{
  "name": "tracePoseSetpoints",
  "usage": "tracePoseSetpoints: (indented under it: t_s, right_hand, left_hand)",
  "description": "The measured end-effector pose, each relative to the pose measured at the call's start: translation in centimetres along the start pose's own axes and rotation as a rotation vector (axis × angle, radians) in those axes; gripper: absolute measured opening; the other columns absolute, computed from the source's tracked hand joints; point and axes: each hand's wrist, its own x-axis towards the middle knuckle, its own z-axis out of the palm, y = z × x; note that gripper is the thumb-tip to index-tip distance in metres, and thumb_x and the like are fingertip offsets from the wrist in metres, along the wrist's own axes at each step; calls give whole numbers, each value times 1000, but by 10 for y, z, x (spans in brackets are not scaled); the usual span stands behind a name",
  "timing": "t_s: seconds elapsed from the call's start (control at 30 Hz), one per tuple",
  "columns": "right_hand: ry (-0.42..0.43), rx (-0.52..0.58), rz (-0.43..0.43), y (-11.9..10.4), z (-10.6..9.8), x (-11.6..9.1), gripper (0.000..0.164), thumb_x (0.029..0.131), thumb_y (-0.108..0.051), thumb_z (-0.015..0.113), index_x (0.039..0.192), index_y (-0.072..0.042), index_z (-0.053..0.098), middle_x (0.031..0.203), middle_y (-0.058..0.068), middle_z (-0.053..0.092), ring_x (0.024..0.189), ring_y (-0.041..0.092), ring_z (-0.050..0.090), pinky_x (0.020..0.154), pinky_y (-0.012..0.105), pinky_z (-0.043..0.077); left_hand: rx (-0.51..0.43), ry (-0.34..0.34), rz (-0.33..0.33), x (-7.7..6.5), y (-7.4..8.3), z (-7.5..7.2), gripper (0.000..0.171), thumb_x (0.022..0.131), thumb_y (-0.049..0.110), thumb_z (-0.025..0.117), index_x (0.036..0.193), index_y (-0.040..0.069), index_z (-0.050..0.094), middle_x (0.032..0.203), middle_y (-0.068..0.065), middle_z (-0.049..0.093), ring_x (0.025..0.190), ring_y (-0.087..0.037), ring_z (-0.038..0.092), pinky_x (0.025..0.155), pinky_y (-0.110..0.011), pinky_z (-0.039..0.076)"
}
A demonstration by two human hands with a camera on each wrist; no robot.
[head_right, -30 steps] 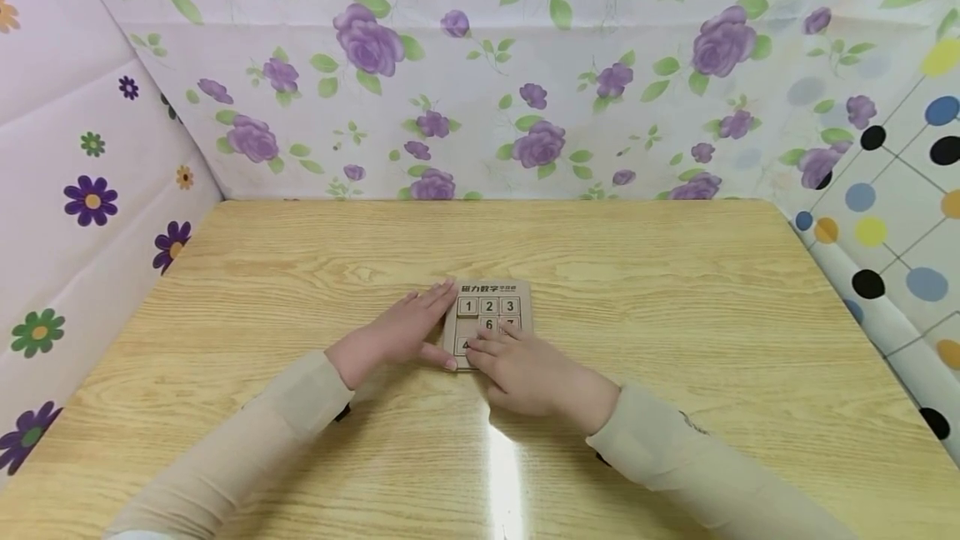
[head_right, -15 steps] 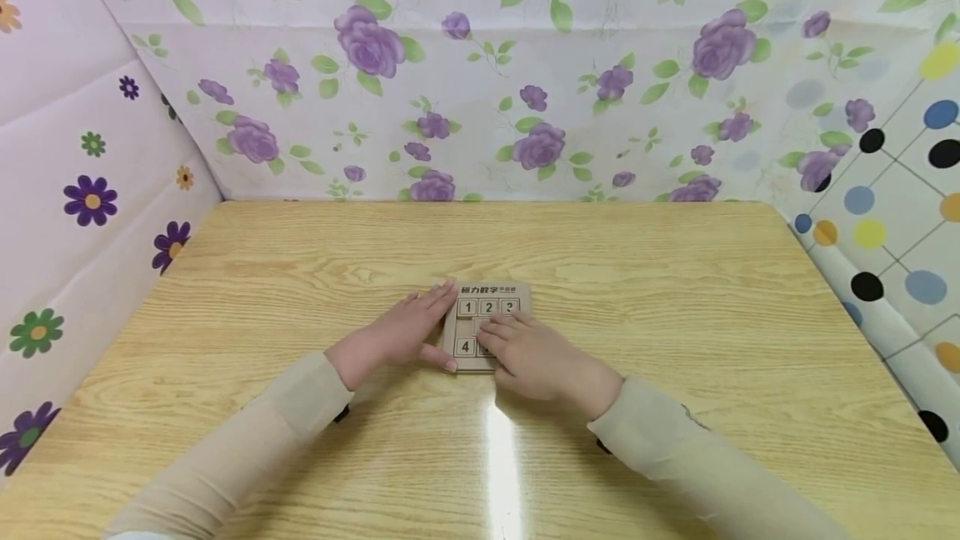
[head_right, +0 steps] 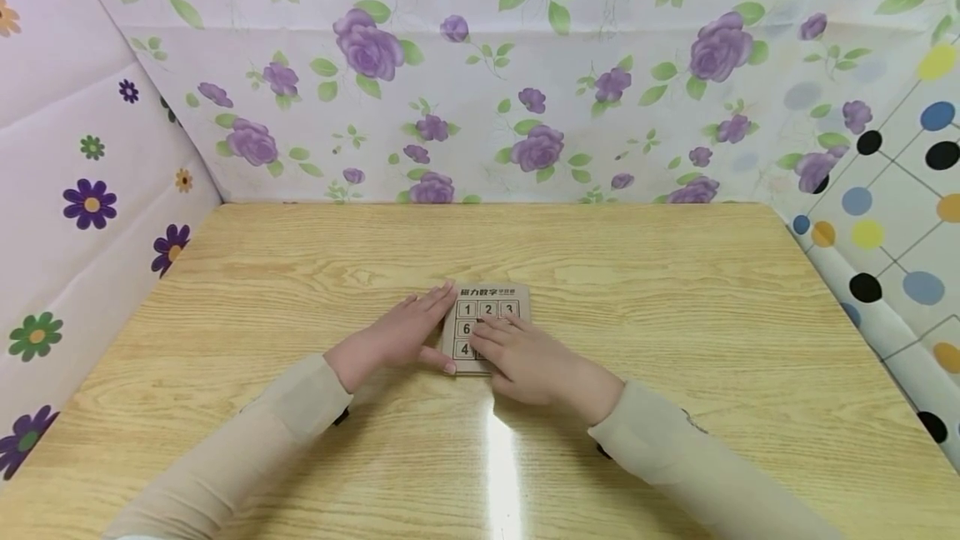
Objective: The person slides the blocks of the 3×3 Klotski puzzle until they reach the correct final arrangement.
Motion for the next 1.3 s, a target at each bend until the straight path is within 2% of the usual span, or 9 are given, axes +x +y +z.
tracePoseSetpoints:
  t_s: [0.27,0.63,1.03,1.3]
  right_hand:
    - [-22,-43,15,-1,-2,-21,51,89,-17,52,136,3,48,143,17,47,137,34,36,115,52,25]
    - [-14,-43,67,12,2,-11,50,92,-16,47,138,3,46,146,16,43,139,35,33,115,52,24]
    - [23,-92,41,9,-2,-37,47,90,-15,51,133,3,52,141,16,50,135,35,40,113,54,27]
    - [-22,-81,49,3,3,-31,51,91,-19,50,138,1,47,146,14,44,138,32,36,116,51,24]
  left_hand:
    - [-5,4,-4,0,1,1,112,72,56,71,152,2,14,159,-12,10,147,-27,12,120,-47,14]
    - [8,-1,1,0,1,3,113,72,58,70,152,2,14,159,-13,9,147,-27,12,119,-47,15]
    - [24,-4,-6,2,-1,2,114,72,58,70,152,3,12,160,-12,7,147,-26,10,120,-46,13]
    - [34,4,-6,2,-1,3,113,72,60,70,152,3,13,160,-12,8,147,-26,11,119,-47,14]
